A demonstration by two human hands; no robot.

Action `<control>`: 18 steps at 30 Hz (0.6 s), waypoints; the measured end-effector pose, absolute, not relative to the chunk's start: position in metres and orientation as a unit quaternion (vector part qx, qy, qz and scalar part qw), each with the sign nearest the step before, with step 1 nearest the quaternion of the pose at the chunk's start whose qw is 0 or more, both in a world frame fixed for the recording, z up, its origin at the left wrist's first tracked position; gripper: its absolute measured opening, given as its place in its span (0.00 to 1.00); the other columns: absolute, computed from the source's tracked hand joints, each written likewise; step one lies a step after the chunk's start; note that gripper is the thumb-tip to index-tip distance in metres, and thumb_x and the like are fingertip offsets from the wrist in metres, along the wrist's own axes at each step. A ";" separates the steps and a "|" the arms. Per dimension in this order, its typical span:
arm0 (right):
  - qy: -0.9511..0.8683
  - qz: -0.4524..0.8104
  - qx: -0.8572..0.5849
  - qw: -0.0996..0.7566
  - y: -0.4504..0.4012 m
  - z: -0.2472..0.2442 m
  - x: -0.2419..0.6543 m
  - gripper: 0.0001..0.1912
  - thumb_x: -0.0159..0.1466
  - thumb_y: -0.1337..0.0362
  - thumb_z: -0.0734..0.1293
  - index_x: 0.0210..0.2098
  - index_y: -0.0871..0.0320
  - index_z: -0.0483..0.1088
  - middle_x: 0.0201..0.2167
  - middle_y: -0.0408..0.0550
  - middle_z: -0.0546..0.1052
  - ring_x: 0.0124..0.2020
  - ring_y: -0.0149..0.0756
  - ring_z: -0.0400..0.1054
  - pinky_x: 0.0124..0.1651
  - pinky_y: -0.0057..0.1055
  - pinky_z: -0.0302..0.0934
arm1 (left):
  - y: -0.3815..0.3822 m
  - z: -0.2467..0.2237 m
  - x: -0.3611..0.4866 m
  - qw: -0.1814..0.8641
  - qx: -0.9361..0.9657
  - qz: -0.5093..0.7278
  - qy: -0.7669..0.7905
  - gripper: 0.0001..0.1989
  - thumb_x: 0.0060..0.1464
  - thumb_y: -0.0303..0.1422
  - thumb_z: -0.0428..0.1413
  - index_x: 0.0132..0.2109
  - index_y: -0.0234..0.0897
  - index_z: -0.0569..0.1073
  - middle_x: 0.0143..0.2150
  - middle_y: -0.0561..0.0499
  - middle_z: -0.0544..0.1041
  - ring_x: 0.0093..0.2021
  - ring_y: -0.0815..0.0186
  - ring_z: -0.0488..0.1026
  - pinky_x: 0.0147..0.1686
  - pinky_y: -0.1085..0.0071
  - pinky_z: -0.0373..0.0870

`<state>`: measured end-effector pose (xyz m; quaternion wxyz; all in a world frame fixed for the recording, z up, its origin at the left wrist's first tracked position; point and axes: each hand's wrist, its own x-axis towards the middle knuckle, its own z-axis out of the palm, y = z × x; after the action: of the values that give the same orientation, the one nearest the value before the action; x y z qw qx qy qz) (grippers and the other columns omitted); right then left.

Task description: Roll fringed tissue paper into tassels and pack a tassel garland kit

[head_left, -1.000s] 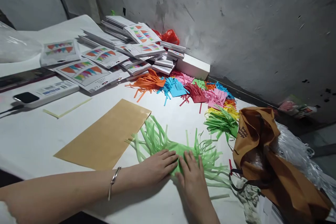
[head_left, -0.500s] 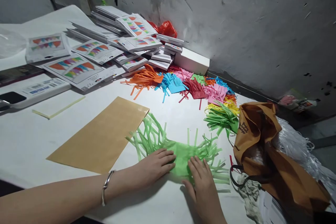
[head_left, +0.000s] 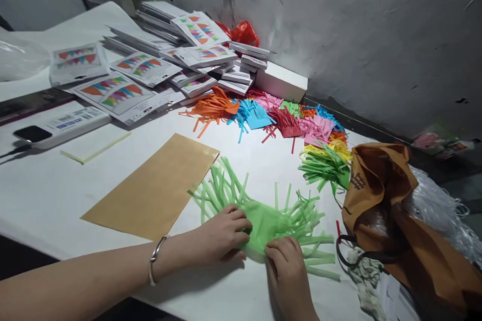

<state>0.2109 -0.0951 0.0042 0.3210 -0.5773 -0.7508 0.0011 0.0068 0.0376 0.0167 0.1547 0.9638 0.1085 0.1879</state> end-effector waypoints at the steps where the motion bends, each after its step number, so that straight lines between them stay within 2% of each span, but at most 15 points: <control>1: -0.747 0.029 -0.583 0.319 -0.095 0.006 0.212 0.08 0.68 0.73 0.62 0.37 0.55 0.69 0.35 0.44 0.75 0.38 0.38 0.69 0.47 0.41 0.63 | 0.037 0.019 0.007 0.156 0.964 0.185 0.107 0.07 0.56 0.37 0.61 0.37 0.40 0.75 0.42 0.48 0.79 0.41 0.58 0.71 0.46 0.60 0.63; 5: -0.736 0.114 -0.594 0.304 -0.095 0.011 0.217 0.08 0.69 0.72 0.61 0.38 0.53 0.69 0.35 0.43 0.75 0.39 0.38 0.68 0.48 0.40 0.61 | 0.036 0.018 0.009 0.156 0.964 0.182 0.115 0.08 0.58 0.39 0.60 0.37 0.39 0.75 0.41 0.47 0.79 0.41 0.57 0.71 0.48 0.57 0.61; 9: -0.725 0.108 -0.610 0.300 -0.094 0.009 0.217 0.08 0.70 0.72 0.59 0.38 0.54 0.67 0.34 0.43 0.74 0.38 0.38 0.68 0.46 0.38 0.60 | 0.039 0.009 0.012 0.147 0.966 0.174 0.121 0.04 0.60 0.34 0.58 0.37 0.39 0.75 0.37 0.48 0.80 0.38 0.59 0.72 0.49 0.58 0.60; 11: -0.736 0.068 -0.607 0.292 -0.092 0.007 0.216 0.06 0.69 0.70 0.61 0.42 0.55 0.68 0.40 0.47 0.75 0.43 0.40 0.68 0.51 0.40 0.58 | 0.040 0.007 0.015 0.135 0.969 0.164 0.125 0.05 0.60 0.29 0.56 0.35 0.39 0.76 0.35 0.49 0.80 0.36 0.60 0.72 0.49 0.59 0.60; 14: -0.771 0.033 -0.577 0.266 -0.086 0.008 0.217 0.12 0.68 0.72 0.61 0.48 0.55 0.68 0.47 0.48 0.76 0.51 0.43 0.67 0.58 0.43 0.53 | 0.041 0.010 0.022 0.128 0.973 0.110 0.160 0.08 0.60 0.26 0.54 0.33 0.38 0.76 0.30 0.50 0.80 0.33 0.61 0.73 0.47 0.61 0.62; 16: -0.770 0.049 -0.586 0.249 -0.078 0.009 0.218 0.12 0.66 0.75 0.60 0.42 0.54 0.69 0.40 0.43 0.77 0.46 0.40 0.68 0.54 0.39 0.56 | 0.044 0.017 0.028 0.131 0.968 0.063 0.203 0.10 0.62 0.27 0.54 0.32 0.37 0.76 0.28 0.49 0.80 0.31 0.61 0.74 0.44 0.62 0.64; 18: -0.744 0.063 -0.623 0.236 -0.069 0.011 0.221 0.10 0.66 0.75 0.61 0.35 0.54 0.69 0.33 0.41 0.75 0.39 0.37 0.68 0.46 0.34 0.58 | 0.048 0.026 0.033 0.133 0.960 0.033 0.243 0.12 0.63 0.28 0.54 0.31 0.36 0.76 0.27 0.49 0.80 0.29 0.61 0.75 0.40 0.63 0.65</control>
<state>0.2208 -0.0692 0.0107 0.2358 -0.6225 -0.7435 0.0634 0.0330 0.0484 0.0259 0.1331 0.9602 0.2432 0.0334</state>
